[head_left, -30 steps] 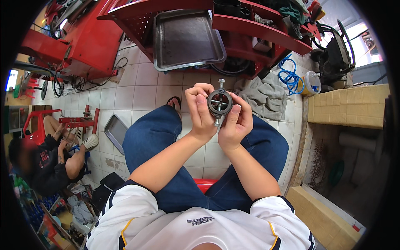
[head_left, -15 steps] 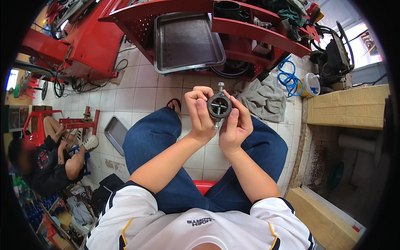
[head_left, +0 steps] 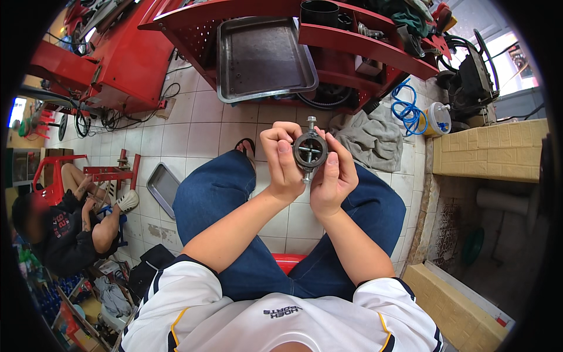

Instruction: The person sits on the floor and assembles a small mechanical part, likely a carburetor, using a screwdriver. They insert and tighten screws into the component, repeatedly adjusting and inspecting the assembly throughout the clip.

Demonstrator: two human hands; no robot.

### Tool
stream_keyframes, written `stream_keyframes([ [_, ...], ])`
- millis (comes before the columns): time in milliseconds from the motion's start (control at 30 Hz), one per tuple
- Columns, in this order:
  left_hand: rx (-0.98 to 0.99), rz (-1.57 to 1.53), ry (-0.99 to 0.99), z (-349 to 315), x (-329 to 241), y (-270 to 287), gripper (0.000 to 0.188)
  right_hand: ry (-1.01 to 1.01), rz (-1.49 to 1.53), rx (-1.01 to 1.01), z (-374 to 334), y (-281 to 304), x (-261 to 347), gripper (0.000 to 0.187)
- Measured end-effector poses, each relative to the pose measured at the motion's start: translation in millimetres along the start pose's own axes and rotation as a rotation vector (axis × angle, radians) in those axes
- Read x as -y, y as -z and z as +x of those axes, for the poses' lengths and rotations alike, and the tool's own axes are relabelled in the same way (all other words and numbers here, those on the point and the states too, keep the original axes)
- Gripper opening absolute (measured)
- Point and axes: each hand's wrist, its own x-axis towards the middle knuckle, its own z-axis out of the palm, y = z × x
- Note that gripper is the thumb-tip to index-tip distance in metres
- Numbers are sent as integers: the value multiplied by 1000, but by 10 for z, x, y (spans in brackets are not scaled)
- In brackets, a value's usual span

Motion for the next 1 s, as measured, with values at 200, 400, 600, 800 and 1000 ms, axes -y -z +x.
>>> stream_keyframes([
  [200, 2, -19, 15, -4, -3, 4, 26, -39, 48, -1, -17, -23, 18, 38],
  [400, 2, -51, 21, -3, 17, 12, 27, -34, 7, 53, -12, -6, 36, 42],
  [600, 14, -53, 30, 5, 2, 10, 29, -24, -41, 63, -2, -8, 40, 43],
  [800, 32, -85, 40, 5, -7, 14, 32, 7, -84, 81, -18, 24, -2, 44],
  [1000, 79, -121, 77, 13, -32, 32, 30, -12, -47, 66, -16, 8, 19, 44],
])
